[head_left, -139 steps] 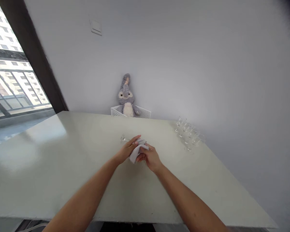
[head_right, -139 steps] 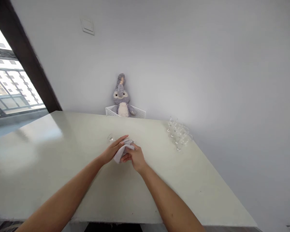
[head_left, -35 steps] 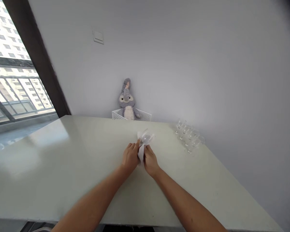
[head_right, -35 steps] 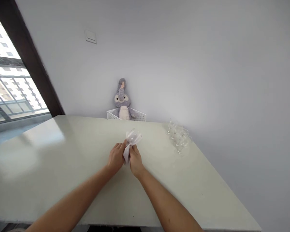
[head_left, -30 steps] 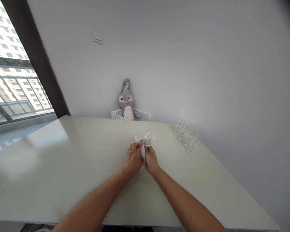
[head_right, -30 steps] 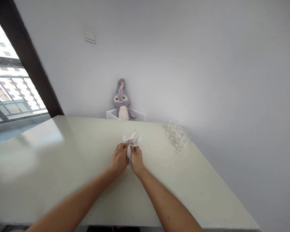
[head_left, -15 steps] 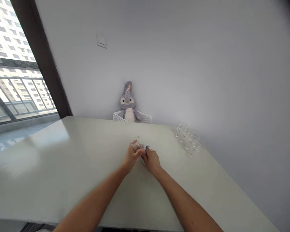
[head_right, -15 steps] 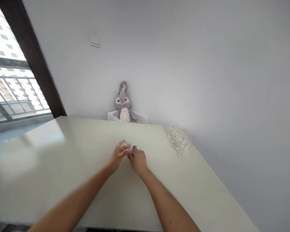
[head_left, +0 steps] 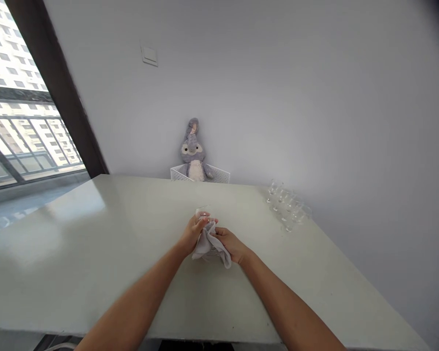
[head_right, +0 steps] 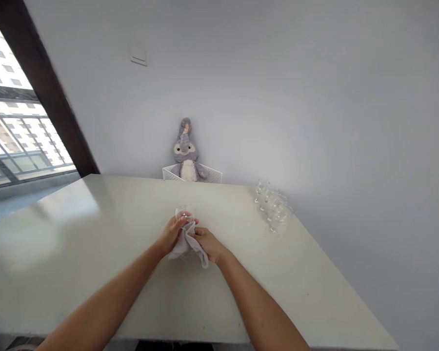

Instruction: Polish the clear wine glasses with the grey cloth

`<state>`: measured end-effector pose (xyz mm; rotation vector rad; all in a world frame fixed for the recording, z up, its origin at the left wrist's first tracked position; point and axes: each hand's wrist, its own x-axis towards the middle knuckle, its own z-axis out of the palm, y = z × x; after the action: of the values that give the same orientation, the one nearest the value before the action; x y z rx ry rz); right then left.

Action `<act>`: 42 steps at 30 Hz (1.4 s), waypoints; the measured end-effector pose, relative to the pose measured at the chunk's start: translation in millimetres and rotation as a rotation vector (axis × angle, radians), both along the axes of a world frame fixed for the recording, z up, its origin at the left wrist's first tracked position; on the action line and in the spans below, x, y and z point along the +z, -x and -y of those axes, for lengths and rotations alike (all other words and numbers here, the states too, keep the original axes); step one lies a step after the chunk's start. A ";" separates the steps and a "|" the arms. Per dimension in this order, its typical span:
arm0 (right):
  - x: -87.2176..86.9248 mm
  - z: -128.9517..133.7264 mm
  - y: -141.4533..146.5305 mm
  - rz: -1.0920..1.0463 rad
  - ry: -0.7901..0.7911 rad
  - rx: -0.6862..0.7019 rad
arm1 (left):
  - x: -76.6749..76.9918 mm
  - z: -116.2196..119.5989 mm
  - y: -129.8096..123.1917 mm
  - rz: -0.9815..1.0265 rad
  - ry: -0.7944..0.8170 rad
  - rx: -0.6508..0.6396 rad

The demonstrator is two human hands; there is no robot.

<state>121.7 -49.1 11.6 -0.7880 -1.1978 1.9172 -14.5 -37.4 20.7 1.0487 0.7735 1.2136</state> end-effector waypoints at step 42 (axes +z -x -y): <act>-24.2 -14.2 8.8 -0.014 -0.032 -0.533 | -15.2 17.1 -31.3 0.053 -0.415 0.314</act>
<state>112.9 -34.9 -12.6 -0.9614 -0.8915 1.4579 16.8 -54.5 5.5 1.2537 0.6755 1.7149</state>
